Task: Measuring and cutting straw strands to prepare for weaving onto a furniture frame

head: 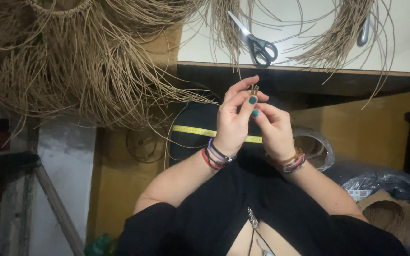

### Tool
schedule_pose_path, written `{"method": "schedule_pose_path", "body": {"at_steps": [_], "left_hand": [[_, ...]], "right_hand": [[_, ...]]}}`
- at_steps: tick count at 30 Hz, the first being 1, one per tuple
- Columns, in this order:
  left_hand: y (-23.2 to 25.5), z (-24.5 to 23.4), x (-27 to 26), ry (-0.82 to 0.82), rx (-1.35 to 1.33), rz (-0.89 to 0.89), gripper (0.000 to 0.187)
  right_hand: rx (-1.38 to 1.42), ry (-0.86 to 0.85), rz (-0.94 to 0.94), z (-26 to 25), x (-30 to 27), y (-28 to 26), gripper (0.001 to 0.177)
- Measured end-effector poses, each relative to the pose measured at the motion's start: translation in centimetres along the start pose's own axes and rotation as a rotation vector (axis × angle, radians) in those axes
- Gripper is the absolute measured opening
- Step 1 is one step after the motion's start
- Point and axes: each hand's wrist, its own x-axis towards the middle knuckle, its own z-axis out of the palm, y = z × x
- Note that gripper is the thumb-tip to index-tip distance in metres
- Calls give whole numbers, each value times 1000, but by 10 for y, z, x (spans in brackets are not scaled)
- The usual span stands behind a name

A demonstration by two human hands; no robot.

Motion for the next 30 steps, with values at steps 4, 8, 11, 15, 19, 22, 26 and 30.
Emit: {"method": "schedule_pose_path", "body": {"at_steps": [4, 8, 11, 15, 19, 22, 26, 30], "left_hand": [[-11, 1, 3, 26, -155, -30, 21], [-32, -24, 21, 154, -721, -164, 22], [-29, -57, 34, 270, -893, -170, 21], [-26, -114, 46, 463, -886, -119, 17], [-8, -152, 38, 487, -968, 39, 20], [2, -168, 32, 588, -818, 82, 18], [15, -165, 22, 599, 390, 376, 43], [34, -103, -11, 240, 1343, 633, 78]], "right_hand": [[331, -69, 218, -2, 4, 0, 19], [112, -184, 192, -18, 3, -17, 23], [-191, -221, 130, -45, -3, -13, 19], [-573, -268, 88, -74, -11, -31, 17], [-723, -286, 179, -97, -9, -53, 21], [-755, -318, 196, -102, -9, -57, 19], [-856, -422, 7, -84, -4, -60, 16], [-936, -547, -226, -61, 4, -57, 10]]}}
